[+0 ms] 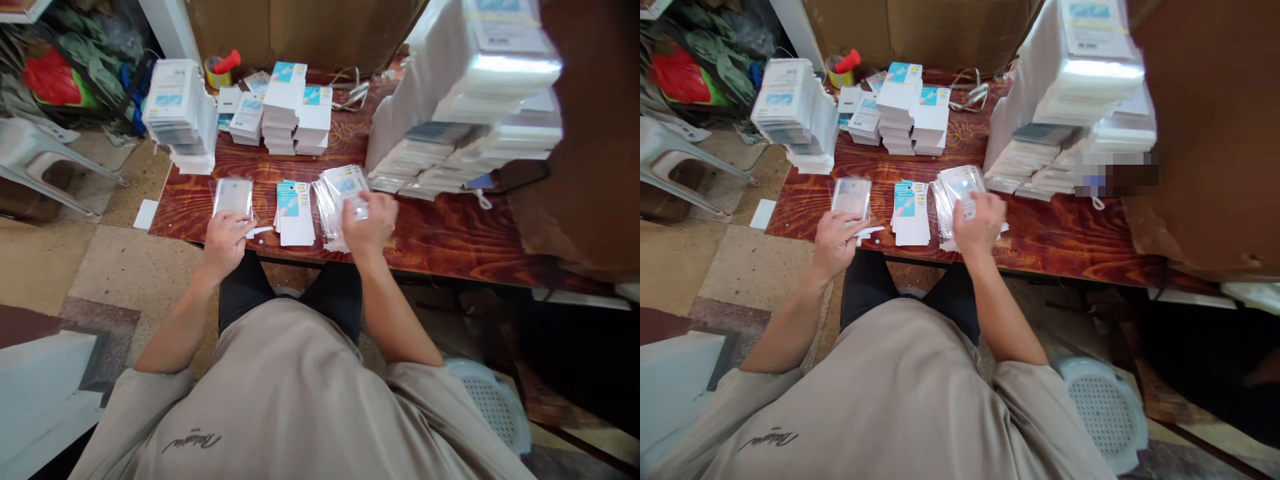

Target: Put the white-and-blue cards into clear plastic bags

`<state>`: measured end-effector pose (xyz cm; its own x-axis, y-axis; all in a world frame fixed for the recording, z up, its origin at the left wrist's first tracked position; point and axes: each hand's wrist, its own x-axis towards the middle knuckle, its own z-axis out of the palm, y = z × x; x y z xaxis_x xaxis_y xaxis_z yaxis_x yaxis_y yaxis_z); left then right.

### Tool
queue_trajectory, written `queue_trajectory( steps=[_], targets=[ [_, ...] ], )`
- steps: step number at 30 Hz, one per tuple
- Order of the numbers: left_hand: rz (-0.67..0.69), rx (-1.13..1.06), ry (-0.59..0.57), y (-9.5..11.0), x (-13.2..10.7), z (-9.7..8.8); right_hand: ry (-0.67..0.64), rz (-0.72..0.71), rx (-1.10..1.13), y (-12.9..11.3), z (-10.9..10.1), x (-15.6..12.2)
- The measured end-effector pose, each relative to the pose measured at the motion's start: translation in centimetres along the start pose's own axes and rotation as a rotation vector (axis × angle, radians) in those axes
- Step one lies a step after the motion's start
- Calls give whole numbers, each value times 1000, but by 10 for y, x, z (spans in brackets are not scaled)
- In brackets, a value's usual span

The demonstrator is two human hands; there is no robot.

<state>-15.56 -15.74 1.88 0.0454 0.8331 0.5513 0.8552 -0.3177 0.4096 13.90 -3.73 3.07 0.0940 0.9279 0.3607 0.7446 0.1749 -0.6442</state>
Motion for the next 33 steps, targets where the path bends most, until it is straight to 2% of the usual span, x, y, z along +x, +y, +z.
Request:
queue_trajectory(
  steps=[1, 2, 4, 5, 7, 8, 10, 11, 13, 15, 16, 19, 21, 23, 26, 33],
  targets=[
    [-6, 10, 73, 4, 0, -1, -146, 5, 171, -17, 3, -13],
    [2, 6, 118, 9, 0, 0, -351, 56, 357, -34, 8, -25],
    [58, -44, 110, 21, -4, 3, -768, 251, 685, -60, 20, -42],
    [87, -82, 76, 28, -8, 4, -855, 322, 818, -69, 26, -47],
    [44, -184, 43, 38, -15, 6, -866, 378, 1030, -78, 36, -50],
    [-53, -267, 91, 42, -17, 6, -824, 363, 1103, -79, 40, -49],
    [-387, -544, 253, 48, -17, 4, -773, 289, 1182, -78, 42, -47],
    [-583, -737, 293, 49, -14, 3, -778, 248, 1189, -76, 42, -47],
    [-885, -1116, 218, 50, -3, 0, -804, 155, 1145, -73, 38, -47],
    [-1015, -1288, 96, 50, 10, 0, -772, 25, 985, -68, 33, -47],
    [-1032, -1292, 91, 49, 17, 0, -725, -63, 846, -65, 30, -46],
    [-1052, -1206, 242, 42, 32, 3, -612, -437, 277, -52, 19, -39],
    [-1066, -1180, 312, 34, 38, 7, -658, -682, -68, -45, 13, -35],
    [-1064, -1158, 356, 24, 42, 12, -744, -832, -275, -41, 9, -32],
    [-1073, -1125, 388, 12, 46, 19, -821, -890, -383, -42, 5, -31],
    [-1075, -1132, 450, 6, 48, 30, -928, -893, -314, -47, -4, -20]
  ],
)
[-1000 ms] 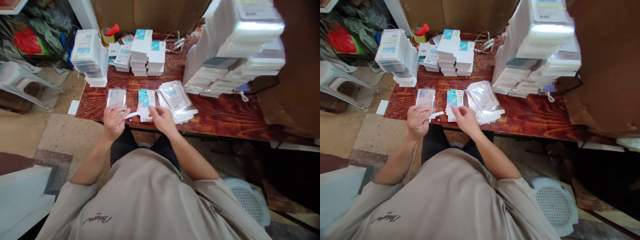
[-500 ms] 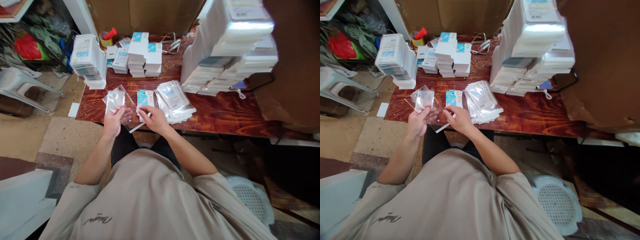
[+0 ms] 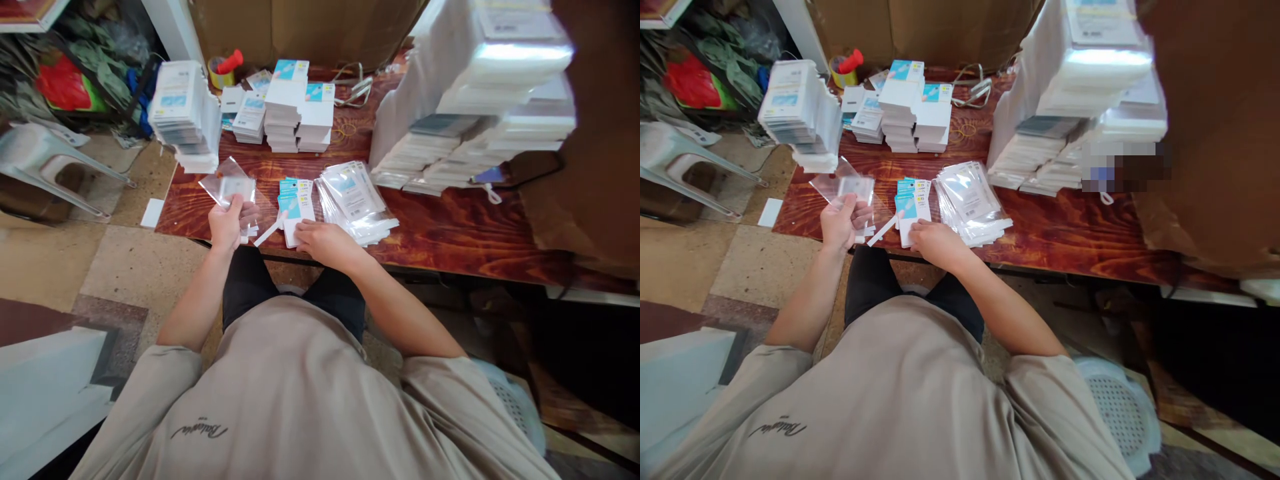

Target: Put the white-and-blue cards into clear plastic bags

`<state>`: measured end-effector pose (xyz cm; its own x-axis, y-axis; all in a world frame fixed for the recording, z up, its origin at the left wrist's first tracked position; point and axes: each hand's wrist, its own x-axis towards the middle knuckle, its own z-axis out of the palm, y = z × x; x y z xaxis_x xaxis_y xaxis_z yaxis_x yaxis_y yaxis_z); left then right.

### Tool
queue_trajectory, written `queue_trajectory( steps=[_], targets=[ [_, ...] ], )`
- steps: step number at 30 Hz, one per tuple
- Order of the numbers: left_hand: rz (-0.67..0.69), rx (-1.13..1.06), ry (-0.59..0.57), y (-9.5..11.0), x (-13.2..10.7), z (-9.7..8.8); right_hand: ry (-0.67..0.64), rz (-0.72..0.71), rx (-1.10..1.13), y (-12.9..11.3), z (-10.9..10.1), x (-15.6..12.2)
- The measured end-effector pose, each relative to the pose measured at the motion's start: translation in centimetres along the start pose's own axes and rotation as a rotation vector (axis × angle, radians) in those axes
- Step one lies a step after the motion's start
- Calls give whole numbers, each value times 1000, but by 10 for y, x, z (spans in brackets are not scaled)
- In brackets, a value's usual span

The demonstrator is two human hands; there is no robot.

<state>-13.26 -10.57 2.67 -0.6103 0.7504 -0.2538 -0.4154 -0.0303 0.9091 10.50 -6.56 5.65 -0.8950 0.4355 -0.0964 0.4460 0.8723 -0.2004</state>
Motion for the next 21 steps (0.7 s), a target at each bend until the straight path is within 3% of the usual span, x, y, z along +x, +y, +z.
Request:
queue_trajectory(
  steps=[3, 5, 7, 10, 11, 13, 15, 17, 21],
  targets=[
    [-52, -33, -88, 1, -3, 1, 31, 3, 77, 6, 2, -2],
    [-83, -24, -98, 1, -4, 2, 152, 65, 174, 11, 4, -6],
    [-75, -25, -48, 1, -4, 4, 444, 219, 289, 16, 6, -13],
    [-39, -48, 15, 0, -3, 7, 1028, 519, 568, 16, 7, -27],
    [-27, -53, 23, 0, -2, 8, 1135, 576, 725, 13, 8, -30],
    [0, -51, 32, -2, -2, 11, 1107, 605, 1082, 5, 11, -35],
    [15, -49, 27, -4, -2, 14, 923, 599, 1340, -4, 18, -35],
    [17, -55, 15, -6, -4, 17, 828, 638, 1441, -8, 25, -32],
    [-4, -63, -44, -12, -12, 24, 916, 710, 1446, -7, 35, -20]
  ],
)
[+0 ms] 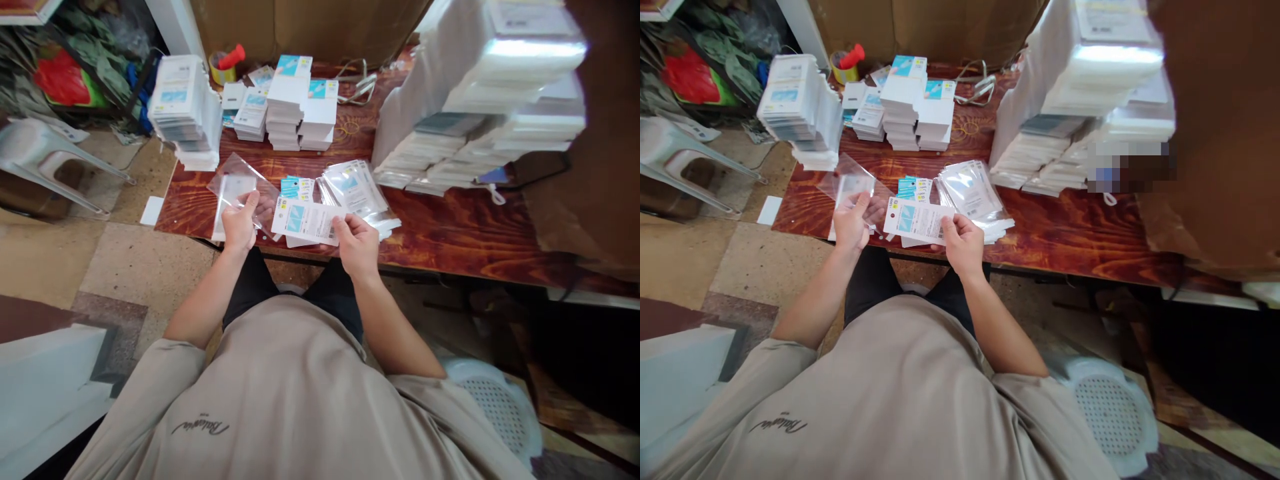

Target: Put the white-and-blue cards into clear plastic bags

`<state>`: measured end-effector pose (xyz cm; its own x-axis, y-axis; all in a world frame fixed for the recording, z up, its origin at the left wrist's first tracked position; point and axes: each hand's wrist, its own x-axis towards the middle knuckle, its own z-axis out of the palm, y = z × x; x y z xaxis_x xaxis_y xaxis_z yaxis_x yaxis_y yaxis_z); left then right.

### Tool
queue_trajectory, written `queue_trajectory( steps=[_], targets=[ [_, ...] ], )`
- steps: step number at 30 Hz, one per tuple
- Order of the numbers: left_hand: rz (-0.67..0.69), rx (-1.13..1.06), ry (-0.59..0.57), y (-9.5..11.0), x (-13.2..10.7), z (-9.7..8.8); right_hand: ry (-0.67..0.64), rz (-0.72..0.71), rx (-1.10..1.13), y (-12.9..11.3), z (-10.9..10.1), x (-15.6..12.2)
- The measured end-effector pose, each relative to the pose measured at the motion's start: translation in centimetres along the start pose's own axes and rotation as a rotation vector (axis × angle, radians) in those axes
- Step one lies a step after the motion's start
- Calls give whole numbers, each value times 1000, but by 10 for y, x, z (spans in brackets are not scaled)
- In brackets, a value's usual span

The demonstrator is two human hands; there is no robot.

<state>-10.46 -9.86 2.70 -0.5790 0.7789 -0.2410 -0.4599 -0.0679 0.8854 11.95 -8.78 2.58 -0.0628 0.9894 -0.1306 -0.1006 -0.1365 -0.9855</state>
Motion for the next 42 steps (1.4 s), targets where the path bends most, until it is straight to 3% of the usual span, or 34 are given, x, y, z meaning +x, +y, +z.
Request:
queue_trajectory(
  steps=[4, 7, 12, 17, 20, 27, 32, 36, 38, 40, 42],
  targets=[
    [-10, 26, -12, -7, -8, 5, 112, -121, 10, 7, 14, -1],
    [23, 45, -10, -12, -7, 5, 96, -196, -35, 12, 21, -8],
    [77, 32, -19, -12, -5, 2, -156, -89, -170, 18, 13, -11],
    [46, -43, -76, -9, -23, 9, -34, 26, 33, 16, 29, -21],
    [46, -65, -102, -8, -38, 13, -86, 56, 100, 18, 43, -26],
    [-102, -12, -263, -2, -53, 6, -129, -123, 12, 24, 35, -3],
    [-163, 131, -357, -12, -57, 6, -157, -93, -17, 11, 41, -7],
    [-131, 490, -473, -5, -46, 4, -174, -138, -75, -4, 25, 7],
    [51, 762, -365, 9, -30, -5, -31, -219, -138, -8, 2, 25],
    [304, 1111, -54, 27, -9, -20, 193, -310, -284, -8, -25, 45],
    [330, 1457, 170, 44, 12, -39, 391, -300, -563, -5, -48, 63]
  ],
)
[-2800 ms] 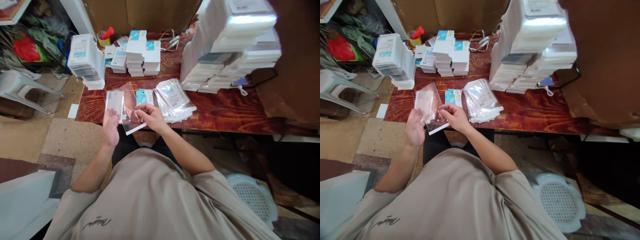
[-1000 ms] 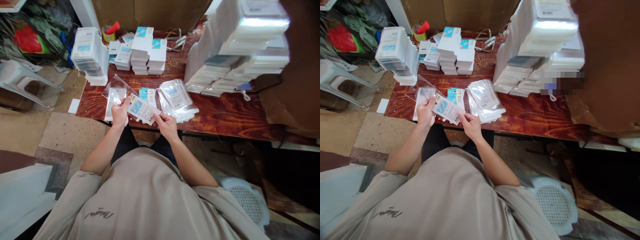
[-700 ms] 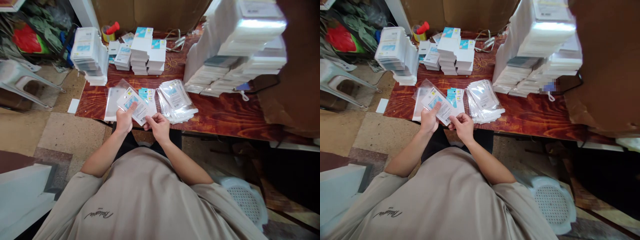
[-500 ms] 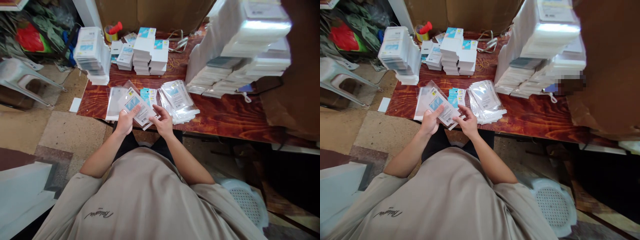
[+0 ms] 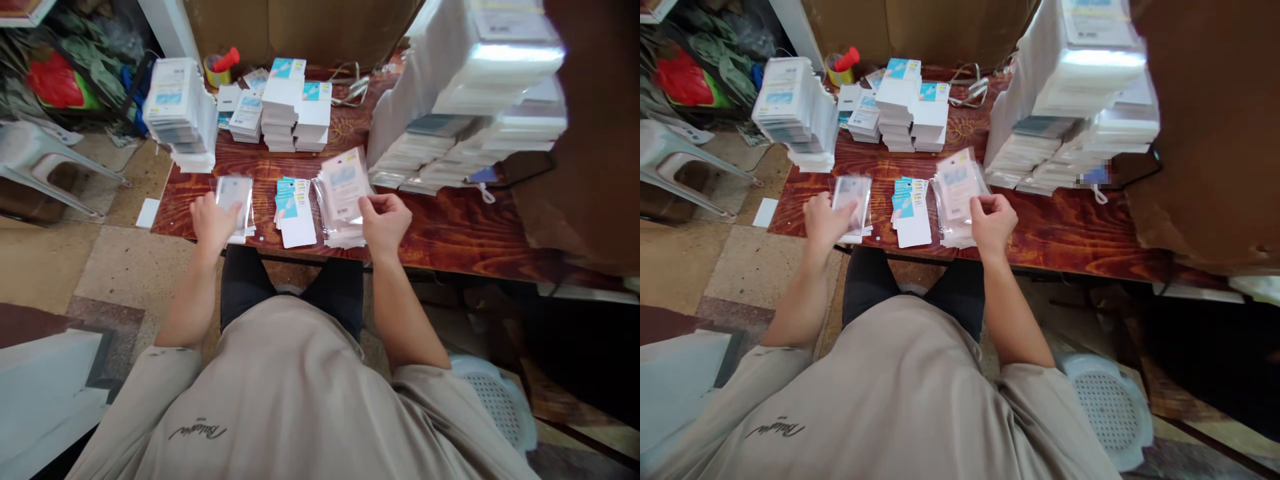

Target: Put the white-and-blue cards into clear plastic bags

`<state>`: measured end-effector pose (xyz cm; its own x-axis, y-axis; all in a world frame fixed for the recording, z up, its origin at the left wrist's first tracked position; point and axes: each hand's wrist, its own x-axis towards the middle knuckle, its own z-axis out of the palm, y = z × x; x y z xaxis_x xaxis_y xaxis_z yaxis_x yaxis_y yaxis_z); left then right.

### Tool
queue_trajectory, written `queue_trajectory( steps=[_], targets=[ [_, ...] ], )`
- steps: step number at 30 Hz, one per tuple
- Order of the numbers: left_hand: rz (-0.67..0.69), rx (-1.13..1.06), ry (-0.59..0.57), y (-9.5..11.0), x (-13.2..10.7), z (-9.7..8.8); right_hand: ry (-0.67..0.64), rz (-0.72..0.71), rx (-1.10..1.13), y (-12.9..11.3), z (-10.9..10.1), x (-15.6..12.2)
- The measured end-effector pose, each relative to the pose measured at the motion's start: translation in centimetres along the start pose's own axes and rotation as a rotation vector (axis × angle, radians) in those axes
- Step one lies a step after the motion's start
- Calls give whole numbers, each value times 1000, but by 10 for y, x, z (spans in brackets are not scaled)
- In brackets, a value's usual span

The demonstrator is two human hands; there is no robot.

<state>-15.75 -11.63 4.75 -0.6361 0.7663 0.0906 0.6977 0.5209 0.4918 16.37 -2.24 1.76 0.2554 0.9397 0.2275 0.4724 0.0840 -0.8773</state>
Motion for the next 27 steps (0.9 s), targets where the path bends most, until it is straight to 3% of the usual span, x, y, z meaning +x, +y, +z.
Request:
queue_trajectory(
  steps=[2, 4, 7, 8, 10, 13, 17, 20, 23, 25, 27],
  targets=[
    [-76, 175, -48, -19, 20, -6, 69, 9, -321, 14, -3, 11],
    [-103, 213, -116, -33, 34, -8, 113, -29, -523, 20, -1, 12],
    [-100, 153, -181, -46, 47, -5, 86, -253, -526, 11, 8, -4],
    [-105, 129, -198, -48, 51, -4, -13, -374, -477, 4, 10, -12],
    [-114, 105, -228, -50, 56, -3, -336, -649, -396, -12, 15, -29],
    [-93, 94, -230, -51, 58, -6, -786, -936, -476, -35, 19, -49],
    [-4, 59, -150, -53, 53, -11, -993, -1006, -691, -54, 19, -55],
    [68, -69, 16, -49, 45, -11, -1055, -1033, -720, -58, 16, -50],
    [-27, -551, 81, -35, 37, -5, -985, -990, -626, -56, 12, -45],
    [-175, -947, -19, -22, 31, 2, -749, -848, -422, -54, 8, -47],
    [-262, -1203, -84, -8, 25, 9, -458, -595, -114, -54, 6, -55]
  ],
)
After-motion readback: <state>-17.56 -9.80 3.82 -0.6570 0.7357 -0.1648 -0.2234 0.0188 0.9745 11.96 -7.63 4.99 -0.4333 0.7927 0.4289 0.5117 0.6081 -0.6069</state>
